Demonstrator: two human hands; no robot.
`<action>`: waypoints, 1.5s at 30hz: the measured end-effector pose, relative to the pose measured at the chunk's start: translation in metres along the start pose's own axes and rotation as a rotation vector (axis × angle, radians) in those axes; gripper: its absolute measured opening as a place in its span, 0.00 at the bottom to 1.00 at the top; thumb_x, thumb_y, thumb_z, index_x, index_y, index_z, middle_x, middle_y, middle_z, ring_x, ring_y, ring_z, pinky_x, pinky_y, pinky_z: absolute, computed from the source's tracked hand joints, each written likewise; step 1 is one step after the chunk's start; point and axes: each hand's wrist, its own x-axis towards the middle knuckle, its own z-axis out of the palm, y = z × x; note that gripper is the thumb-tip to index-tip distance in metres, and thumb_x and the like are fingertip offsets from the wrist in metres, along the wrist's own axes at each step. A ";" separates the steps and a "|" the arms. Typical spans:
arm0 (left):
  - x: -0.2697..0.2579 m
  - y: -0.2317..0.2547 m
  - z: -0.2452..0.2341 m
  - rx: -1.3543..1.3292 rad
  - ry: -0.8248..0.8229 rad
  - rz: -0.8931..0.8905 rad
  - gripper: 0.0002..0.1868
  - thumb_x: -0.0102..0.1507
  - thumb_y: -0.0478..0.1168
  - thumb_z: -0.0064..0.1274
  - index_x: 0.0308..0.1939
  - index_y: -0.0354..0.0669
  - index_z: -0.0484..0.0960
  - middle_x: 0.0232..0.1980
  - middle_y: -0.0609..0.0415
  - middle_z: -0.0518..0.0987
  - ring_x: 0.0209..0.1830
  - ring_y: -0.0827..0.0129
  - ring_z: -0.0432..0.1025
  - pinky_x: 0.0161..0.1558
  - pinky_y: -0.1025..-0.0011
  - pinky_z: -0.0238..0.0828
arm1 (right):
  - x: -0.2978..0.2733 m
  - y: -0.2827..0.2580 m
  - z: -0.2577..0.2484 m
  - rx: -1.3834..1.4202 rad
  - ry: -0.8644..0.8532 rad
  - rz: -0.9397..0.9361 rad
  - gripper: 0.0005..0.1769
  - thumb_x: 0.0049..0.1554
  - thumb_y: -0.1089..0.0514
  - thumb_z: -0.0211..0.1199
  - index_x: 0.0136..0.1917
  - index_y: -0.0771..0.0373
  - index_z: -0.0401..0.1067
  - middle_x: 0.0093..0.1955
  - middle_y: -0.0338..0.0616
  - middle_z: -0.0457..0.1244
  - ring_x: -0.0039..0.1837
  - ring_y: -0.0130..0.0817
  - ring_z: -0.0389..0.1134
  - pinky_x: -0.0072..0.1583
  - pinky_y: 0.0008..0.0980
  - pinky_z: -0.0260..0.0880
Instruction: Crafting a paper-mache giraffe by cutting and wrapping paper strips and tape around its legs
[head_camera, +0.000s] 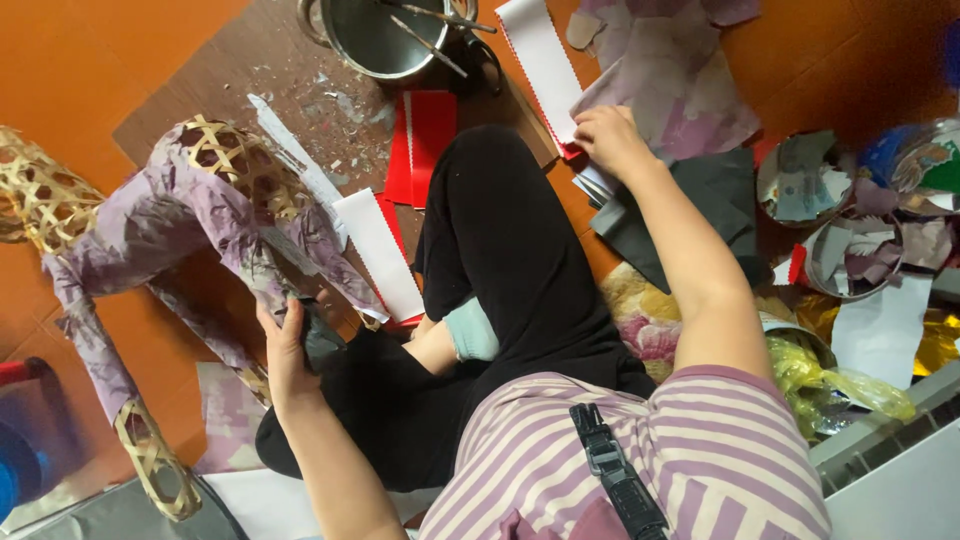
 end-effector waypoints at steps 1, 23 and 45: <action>0.013 -0.012 -0.014 -0.005 0.003 0.009 0.47 0.75 0.56 0.63 0.88 0.67 0.47 0.82 0.27 0.62 0.72 0.36 0.71 0.71 0.34 0.70 | 0.010 -0.012 -0.027 -0.003 0.009 -0.007 0.05 0.63 0.44 0.71 0.47 0.43 0.81 0.63 0.22 0.74 0.71 0.26 0.69 0.67 0.41 0.60; -0.129 -0.080 0.086 0.555 -0.287 0.560 0.29 0.60 0.39 0.71 0.65 0.54 0.82 0.51 0.49 0.88 0.53 0.48 0.82 0.56 0.55 0.77 | -0.086 -0.286 -0.136 0.649 0.213 -0.481 0.13 0.70 0.50 0.61 0.54 0.58 0.81 0.59 0.43 0.72 0.65 0.44 0.71 0.68 0.44 0.66; -0.100 -0.109 0.073 0.717 -0.748 0.561 0.35 0.58 0.39 0.68 0.69 0.68 0.79 0.42 0.60 0.81 0.43 0.67 0.71 0.52 0.70 0.61 | -0.107 0.026 -0.269 -0.803 -0.132 0.199 0.29 0.86 0.29 0.57 0.65 0.53 0.82 0.40 0.54 0.77 0.44 0.55 0.82 0.46 0.47 0.76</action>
